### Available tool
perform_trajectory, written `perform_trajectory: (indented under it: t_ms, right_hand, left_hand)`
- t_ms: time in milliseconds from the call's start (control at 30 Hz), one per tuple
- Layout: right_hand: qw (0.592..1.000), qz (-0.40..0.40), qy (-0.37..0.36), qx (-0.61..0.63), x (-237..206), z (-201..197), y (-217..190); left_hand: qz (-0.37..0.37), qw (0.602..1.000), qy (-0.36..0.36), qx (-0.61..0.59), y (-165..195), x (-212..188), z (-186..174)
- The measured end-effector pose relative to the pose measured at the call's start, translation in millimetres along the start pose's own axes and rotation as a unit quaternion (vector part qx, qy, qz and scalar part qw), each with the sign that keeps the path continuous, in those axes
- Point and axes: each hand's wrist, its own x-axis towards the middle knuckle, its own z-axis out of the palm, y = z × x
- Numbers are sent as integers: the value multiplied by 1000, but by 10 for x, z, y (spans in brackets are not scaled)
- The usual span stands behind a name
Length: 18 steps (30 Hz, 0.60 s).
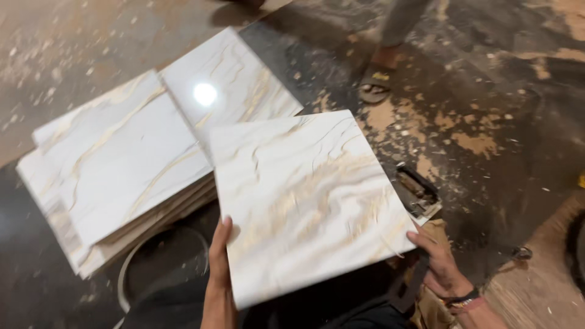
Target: The person sits on the floor and irons white edge banding tape onto the edges of marble-pattern furniture panels using a handheld edge banding iron, pressing the tape along the panel edge by hand, then stacks the finished panels and starts on the next one.
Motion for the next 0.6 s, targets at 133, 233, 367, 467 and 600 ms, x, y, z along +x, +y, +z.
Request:
perform_trajectory:
  t_ms: [133,233,367,467,600]
  right_hand:
    - [987,-120,40,94,15,-92,-226]
    - [977,-184,69,86,135,-348,-482]
    - [948,-274,136,86,648,-597,-1045]
    - [922,-353,151,51,1197,-635,-1445]
    - [932,-310,178,60,1711,-606,-1781]
  left_hand:
    - [-46,990,-121,-63,-100,323,418]
    - [-24,985,-171,29,-225,373,365]
    - [-115,980,-83,138,-494,211,-215]
    - [-159,982,-29,98,-724,222,-812]
    - [-179,981,-22,73,-950,222,-1467]
